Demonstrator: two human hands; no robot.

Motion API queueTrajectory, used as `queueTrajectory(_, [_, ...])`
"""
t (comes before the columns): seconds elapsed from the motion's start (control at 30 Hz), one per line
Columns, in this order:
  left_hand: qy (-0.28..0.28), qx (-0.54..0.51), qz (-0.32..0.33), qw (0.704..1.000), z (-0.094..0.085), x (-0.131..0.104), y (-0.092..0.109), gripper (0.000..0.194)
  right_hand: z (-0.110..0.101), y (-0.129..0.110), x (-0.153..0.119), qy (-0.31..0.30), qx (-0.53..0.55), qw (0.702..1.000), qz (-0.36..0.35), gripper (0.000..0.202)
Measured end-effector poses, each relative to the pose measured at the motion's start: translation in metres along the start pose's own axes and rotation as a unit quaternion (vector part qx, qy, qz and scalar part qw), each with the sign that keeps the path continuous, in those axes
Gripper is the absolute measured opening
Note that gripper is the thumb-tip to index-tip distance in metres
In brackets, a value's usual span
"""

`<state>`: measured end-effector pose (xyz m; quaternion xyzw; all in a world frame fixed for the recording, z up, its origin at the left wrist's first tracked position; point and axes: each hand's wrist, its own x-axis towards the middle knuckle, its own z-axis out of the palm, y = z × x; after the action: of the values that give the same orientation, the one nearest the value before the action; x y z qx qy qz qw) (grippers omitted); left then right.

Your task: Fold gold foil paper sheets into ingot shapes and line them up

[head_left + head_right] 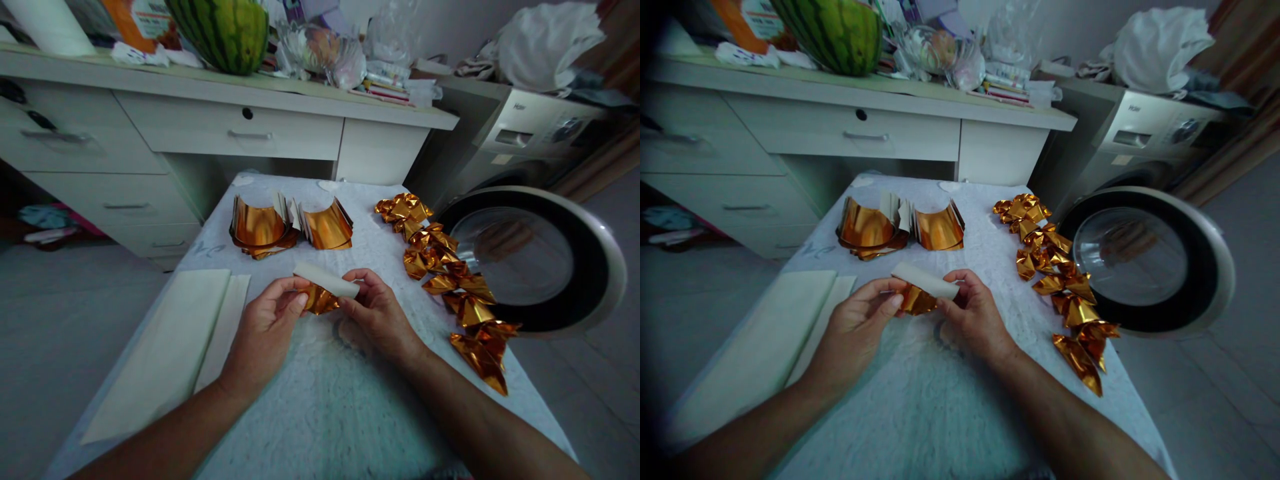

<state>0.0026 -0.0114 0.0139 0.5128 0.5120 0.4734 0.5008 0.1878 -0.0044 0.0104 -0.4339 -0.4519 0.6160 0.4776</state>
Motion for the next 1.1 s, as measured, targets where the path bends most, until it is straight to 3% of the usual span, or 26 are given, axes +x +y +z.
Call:
queueTrajectory(0.23, [-0.036, -0.003, 0.005, 0.999, 0.003, -0.004, -0.002, 0.047, 0.005, 0.000, -0.002, -0.025, 0.017, 0.999, 0.020, 0.047])
queueTrajectory(0.37, [-0.044, -0.025, -0.003, 0.999, 0.002, -0.001, -0.007, 0.044, 0.003, 0.003, -0.003, -0.047, -0.031, 0.998, 0.004, 0.048])
queueTrajectory(0.47, [-0.040, -0.037, -0.003, 0.999, 0.000, 0.003, -0.007, 0.040, -0.005, 0.002, -0.003, -0.041, -0.129, 0.989, -0.056, 0.039])
queueTrajectory(0.57, [-0.028, -0.034, 0.010, 0.999, 0.000, 0.006, -0.003, 0.036, -0.014, -0.003, -0.004, -0.023, -0.294, 0.943, -0.157, 0.046])
queueTrajectory(0.67, [-0.045, -0.038, -0.002, 0.998, -0.001, 0.007, -0.001, 0.033, -0.017, -0.007, -0.005, -0.064, -0.422, 0.876, -0.227, 0.069])
queueTrajectory(0.73, [-0.060, -0.031, -0.009, 0.998, -0.003, 0.007, -0.001, 0.034, -0.016, -0.007, -0.005, -0.087, -0.460, 0.848, -0.248, 0.074])
queueTrajectory(0.97, [-0.101, 0.009, -0.028, 0.994, -0.008, 0.010, -0.003, 0.044, -0.013, -0.002, -0.007, -0.066, -0.492, 0.824, -0.274, 0.049])
queueTrajectory(1.1, [-0.093, 0.152, 0.072, 0.981, -0.012, 0.014, -0.006, 0.034, -0.014, -0.006, -0.009, -0.104, -0.497, 0.805, -0.307, 0.041])
